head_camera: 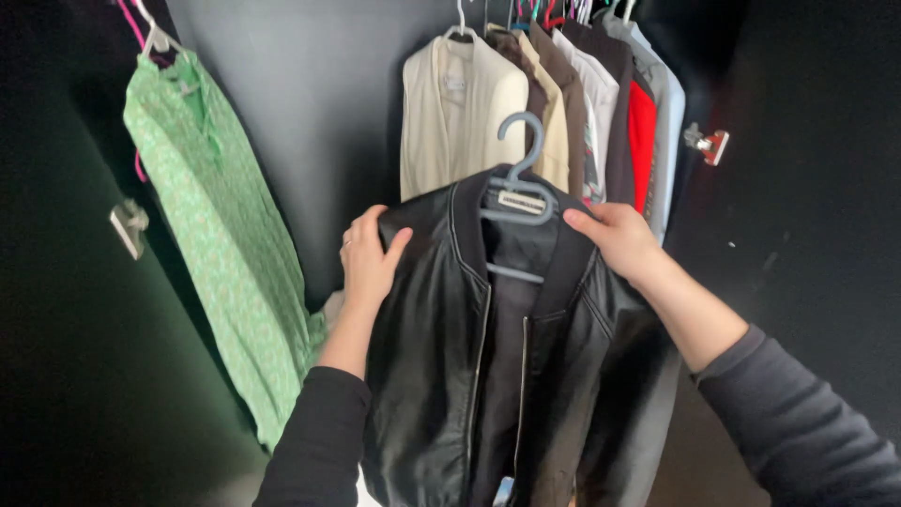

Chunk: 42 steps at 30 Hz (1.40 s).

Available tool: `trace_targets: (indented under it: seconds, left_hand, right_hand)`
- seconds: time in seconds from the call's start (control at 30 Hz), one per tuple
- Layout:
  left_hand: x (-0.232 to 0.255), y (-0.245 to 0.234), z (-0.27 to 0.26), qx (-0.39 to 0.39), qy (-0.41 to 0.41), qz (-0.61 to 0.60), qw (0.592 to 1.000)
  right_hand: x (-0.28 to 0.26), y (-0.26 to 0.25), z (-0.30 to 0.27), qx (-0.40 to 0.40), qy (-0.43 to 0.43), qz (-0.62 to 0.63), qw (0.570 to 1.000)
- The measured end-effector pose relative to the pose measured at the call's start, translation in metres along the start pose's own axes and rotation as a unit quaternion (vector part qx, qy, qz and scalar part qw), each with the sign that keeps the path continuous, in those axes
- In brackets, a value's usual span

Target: The person picks up clothes from a bed, places them on hangers, and hangs them in a closet. Items handled include a brown fur coat, a cream-colored jacket, and a black leather jacket. The person also zips the leather jacket after hanging it.

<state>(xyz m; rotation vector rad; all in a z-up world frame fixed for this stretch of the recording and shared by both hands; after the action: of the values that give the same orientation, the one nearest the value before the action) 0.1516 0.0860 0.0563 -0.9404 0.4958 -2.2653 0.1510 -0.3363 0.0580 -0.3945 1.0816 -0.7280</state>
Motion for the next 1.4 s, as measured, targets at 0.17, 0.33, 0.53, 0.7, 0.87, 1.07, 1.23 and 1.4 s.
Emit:
trace_targets:
  seconds: [0.17, 0.33, 0.53, 0.7, 0.87, 1.07, 1.23, 1.4]
  left_hand:
    - [-0.094, 0.026, 0.071, -0.023, -0.082, -0.099, 0.991]
    - [-0.182, 0.089, 0.120, -0.106, -0.131, -0.160, 0.973]
    - [-0.232, 0.165, 0.166, -0.208, -0.152, -0.190, 0.947]
    - [-0.263, 0.239, 0.189, -0.248, -0.123, -0.223, 0.935]
    - [-0.267, 0.294, 0.177, -0.283, -0.156, -0.259, 0.910]
    - [-0.249, 0.349, 0.133, -0.331, -0.138, -0.305, 0.882]
    - [-0.268, 0.408, 0.121, -0.328, -0.138, -0.311, 0.881]
    - [-0.283, 0.405, 0.145, -0.232, -0.172, -0.324, 0.901]
  right_hand:
    - [-0.113, 0.021, 0.050, -0.091, 0.082, 0.392, 0.912]
    - [-0.159, 0.043, 0.154, -0.084, 0.047, 0.447, 0.889]
    - [-0.174, 0.046, 0.270, 0.002, 0.032, 0.443, 0.896]
    - [-0.159, 0.046, 0.320, 0.108, 0.100, 0.221, 0.964]
    - [-0.135, 0.054, 0.359, 0.084, 0.084, 0.038, 0.992]
    - [-0.128, 0.049, 0.349, 0.086, 0.090, -0.085, 0.989]
    - [-0.124, 0.042, 0.357, 0.107, 0.080, -0.086, 0.987]
    - [-0.129, 0.030, 0.398, 0.153, 0.073, -0.162, 0.972]
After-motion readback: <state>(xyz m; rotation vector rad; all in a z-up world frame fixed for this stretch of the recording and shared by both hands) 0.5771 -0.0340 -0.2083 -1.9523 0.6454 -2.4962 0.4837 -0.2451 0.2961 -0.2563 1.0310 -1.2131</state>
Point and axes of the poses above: each hand's wrist, its own z-axis towards the middle knuckle, its own y-axis out of the palm, x = y × z, the point moved 7 cm from there along z, towards the middle knuckle, and after that the axes turned 10 degrees about -x, right-handed, at the moved point
